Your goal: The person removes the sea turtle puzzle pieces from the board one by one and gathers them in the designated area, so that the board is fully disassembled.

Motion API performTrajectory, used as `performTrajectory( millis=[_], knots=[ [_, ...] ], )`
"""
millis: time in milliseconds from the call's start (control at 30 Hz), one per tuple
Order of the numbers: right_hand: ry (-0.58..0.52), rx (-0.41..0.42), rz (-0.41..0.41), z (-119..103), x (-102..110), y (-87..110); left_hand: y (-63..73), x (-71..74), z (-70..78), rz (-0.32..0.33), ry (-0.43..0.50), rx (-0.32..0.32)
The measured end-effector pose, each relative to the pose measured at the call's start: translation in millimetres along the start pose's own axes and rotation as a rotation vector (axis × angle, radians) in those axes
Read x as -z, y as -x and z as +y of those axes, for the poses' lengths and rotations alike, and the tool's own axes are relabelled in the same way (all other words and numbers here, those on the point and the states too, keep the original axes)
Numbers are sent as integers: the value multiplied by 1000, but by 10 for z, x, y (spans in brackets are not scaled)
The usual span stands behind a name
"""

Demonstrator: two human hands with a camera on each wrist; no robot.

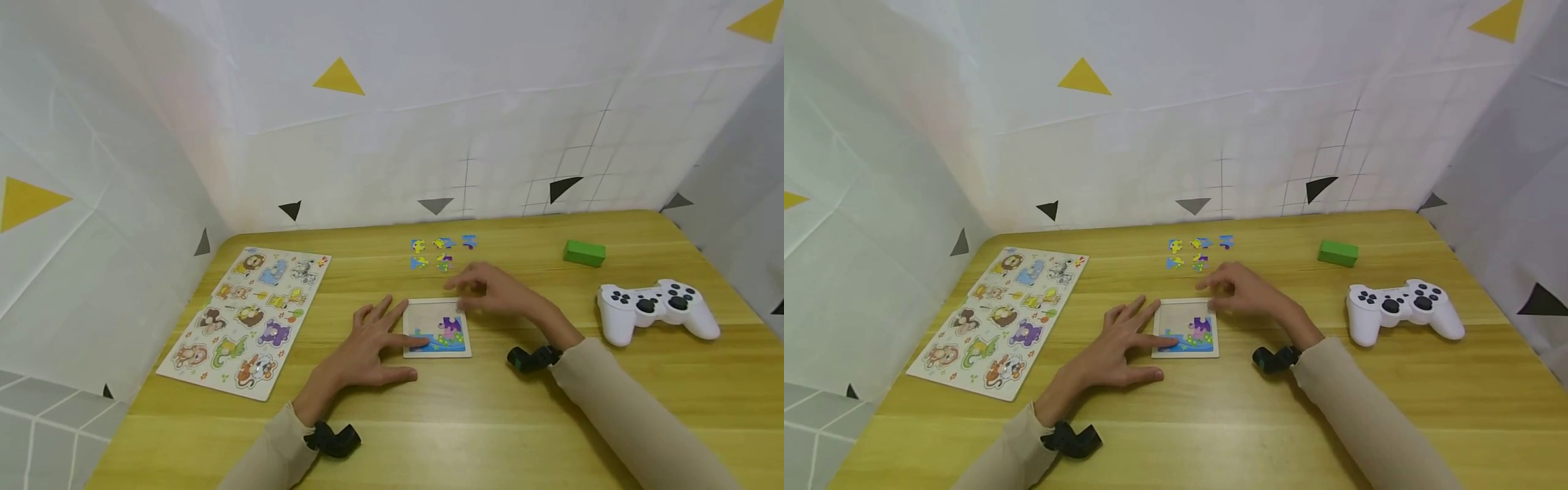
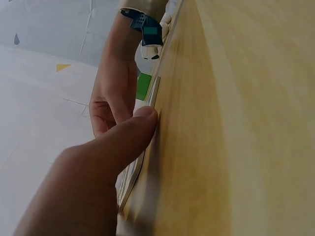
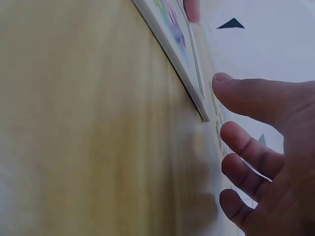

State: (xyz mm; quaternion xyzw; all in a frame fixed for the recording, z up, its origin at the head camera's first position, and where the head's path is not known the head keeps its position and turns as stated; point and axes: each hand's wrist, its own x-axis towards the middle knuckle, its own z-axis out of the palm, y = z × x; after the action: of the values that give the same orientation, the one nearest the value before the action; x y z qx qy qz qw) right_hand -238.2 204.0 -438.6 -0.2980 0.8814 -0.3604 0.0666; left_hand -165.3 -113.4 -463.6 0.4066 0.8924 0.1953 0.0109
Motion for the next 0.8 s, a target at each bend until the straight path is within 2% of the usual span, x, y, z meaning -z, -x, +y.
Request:
performTrajectory(
  millis=[367,800],
  knots=[
    [29,4,-47,-123,-90,99,-6,5,-5,-7,-15,1],
    [61,78,-85,-187,-139,155,-8,-17,-9,1,-17,4]
  ],
)
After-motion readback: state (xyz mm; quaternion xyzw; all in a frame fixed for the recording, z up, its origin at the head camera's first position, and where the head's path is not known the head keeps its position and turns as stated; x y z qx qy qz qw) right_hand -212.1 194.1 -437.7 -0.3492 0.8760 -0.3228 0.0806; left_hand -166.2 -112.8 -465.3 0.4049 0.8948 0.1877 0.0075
